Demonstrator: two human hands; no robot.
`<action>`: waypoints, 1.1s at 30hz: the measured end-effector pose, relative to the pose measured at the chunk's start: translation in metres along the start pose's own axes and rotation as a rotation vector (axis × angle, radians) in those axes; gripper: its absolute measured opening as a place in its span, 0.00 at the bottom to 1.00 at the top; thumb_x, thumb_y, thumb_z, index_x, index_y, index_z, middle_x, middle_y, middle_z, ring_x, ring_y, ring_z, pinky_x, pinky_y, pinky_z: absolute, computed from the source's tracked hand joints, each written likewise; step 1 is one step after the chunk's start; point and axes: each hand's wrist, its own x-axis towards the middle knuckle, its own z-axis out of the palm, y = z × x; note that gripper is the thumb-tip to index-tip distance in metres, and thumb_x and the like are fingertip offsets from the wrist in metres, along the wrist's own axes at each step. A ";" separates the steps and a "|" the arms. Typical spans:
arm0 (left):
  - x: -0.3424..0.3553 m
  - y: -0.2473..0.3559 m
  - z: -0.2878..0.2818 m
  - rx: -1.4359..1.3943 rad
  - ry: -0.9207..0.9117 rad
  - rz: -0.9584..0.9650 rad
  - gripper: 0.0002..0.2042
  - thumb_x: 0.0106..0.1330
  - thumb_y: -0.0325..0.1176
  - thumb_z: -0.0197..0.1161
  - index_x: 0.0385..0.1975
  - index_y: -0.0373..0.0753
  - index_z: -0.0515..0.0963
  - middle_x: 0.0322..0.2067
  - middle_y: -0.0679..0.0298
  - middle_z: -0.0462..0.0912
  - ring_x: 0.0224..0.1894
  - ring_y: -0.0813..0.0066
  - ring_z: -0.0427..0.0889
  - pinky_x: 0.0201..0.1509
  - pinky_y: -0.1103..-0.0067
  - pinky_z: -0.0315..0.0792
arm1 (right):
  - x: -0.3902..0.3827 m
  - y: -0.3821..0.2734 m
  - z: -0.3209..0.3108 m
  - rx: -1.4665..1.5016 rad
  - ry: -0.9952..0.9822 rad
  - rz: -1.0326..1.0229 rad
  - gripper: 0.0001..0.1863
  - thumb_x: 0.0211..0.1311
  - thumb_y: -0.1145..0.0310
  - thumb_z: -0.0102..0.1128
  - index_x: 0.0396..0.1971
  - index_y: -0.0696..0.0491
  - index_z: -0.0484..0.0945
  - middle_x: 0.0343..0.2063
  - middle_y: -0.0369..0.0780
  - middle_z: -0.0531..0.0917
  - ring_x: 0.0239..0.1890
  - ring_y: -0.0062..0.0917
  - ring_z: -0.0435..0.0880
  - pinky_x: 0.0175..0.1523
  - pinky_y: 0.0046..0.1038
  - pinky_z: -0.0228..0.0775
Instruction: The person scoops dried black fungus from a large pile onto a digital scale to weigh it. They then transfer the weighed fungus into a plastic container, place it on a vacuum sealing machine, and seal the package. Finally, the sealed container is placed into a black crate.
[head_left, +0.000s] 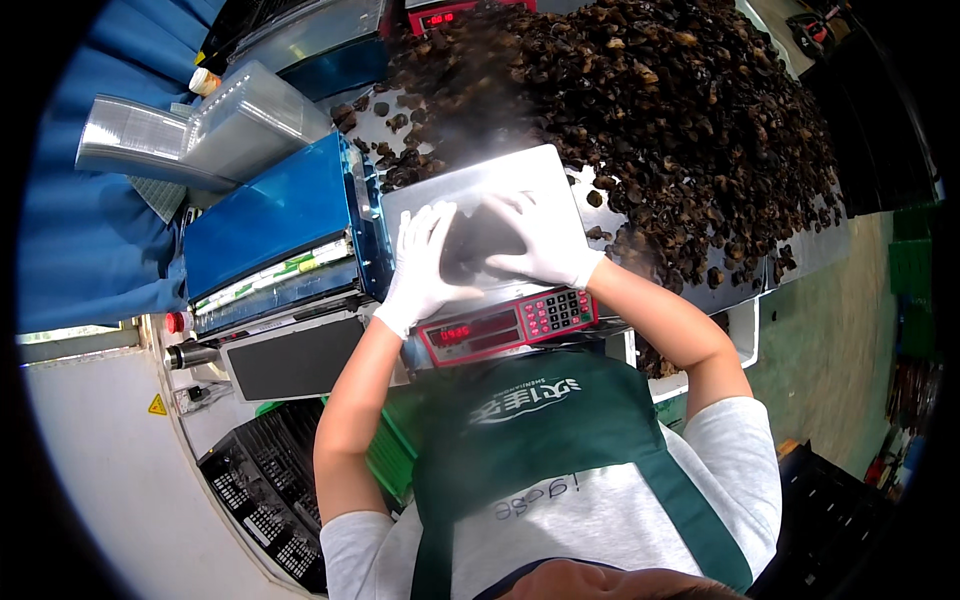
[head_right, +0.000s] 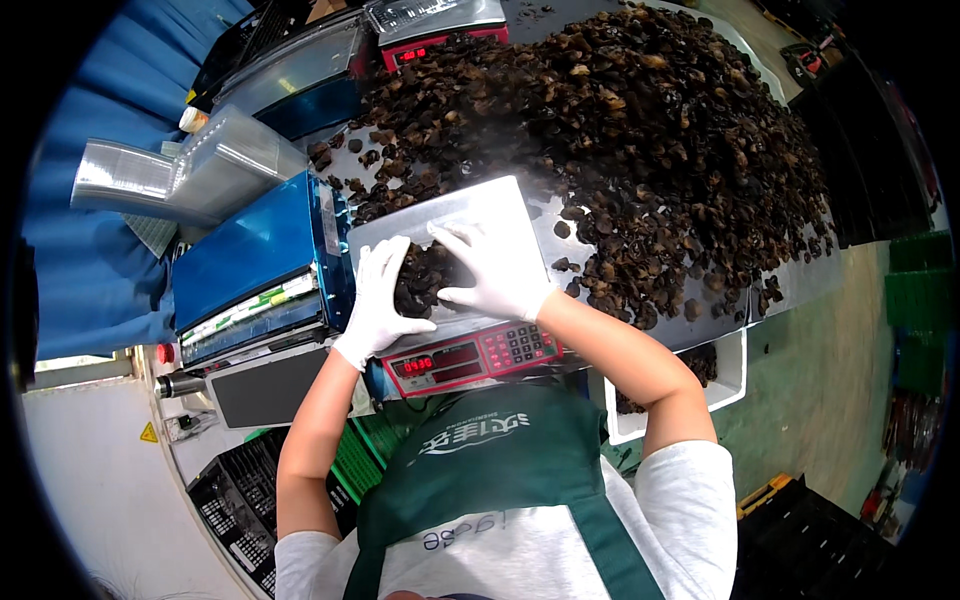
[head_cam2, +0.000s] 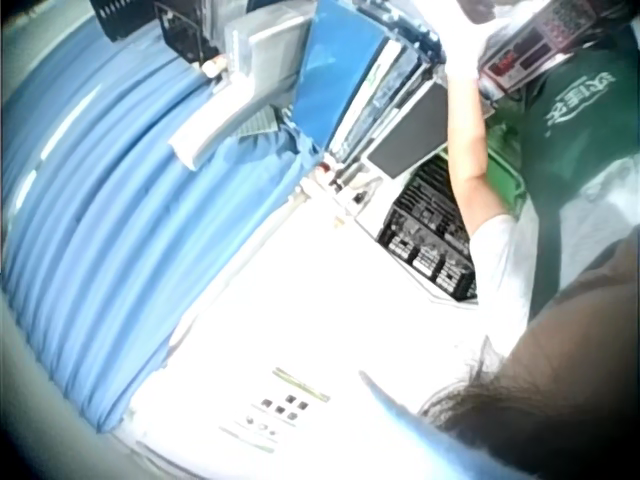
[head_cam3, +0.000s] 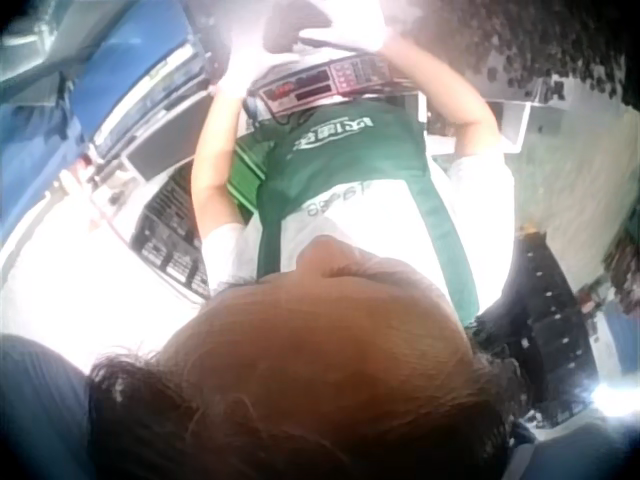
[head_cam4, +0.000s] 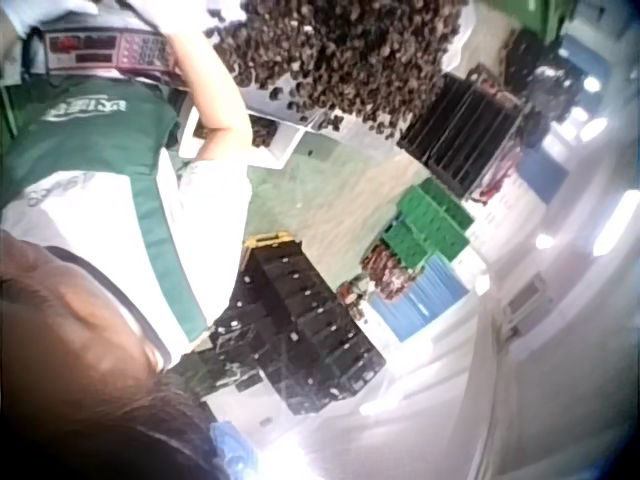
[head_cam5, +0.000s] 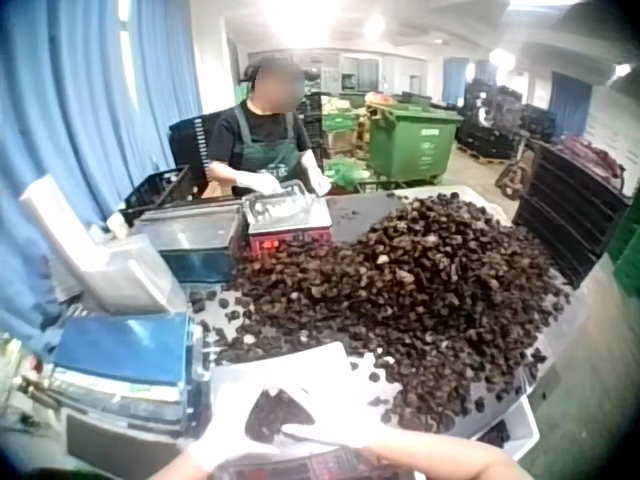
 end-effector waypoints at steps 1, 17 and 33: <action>-0.005 0.002 -0.004 -0.022 0.057 0.007 0.60 0.34 0.52 0.80 0.71 0.37 0.55 0.67 0.49 0.59 0.72 0.47 0.53 0.76 0.54 0.42 | -0.003 0.002 0.000 0.022 0.043 -0.005 0.43 0.51 0.49 0.69 0.65 0.52 0.66 0.60 0.46 0.71 0.61 0.44 0.69 0.67 0.42 0.58; -0.059 0.018 0.010 -0.307 0.254 -0.712 0.24 0.67 0.24 0.53 0.64 0.35 0.66 0.46 0.56 0.75 0.43 0.63 0.77 0.53 0.72 0.72 | -0.081 0.063 -0.013 0.380 0.162 0.470 0.18 0.70 0.65 0.55 0.56 0.55 0.75 0.35 0.43 0.82 0.35 0.24 0.84 0.42 0.29 0.77; -0.114 -0.100 -0.109 -0.909 0.471 -0.692 0.19 0.69 0.23 0.55 0.60 0.33 0.69 0.28 0.71 0.71 0.27 0.86 0.72 0.31 0.86 0.70 | 0.097 -0.062 0.005 0.634 0.010 0.432 0.24 0.65 0.74 0.61 0.61 0.57 0.72 0.27 0.27 0.70 0.30 0.09 0.66 0.36 0.13 0.63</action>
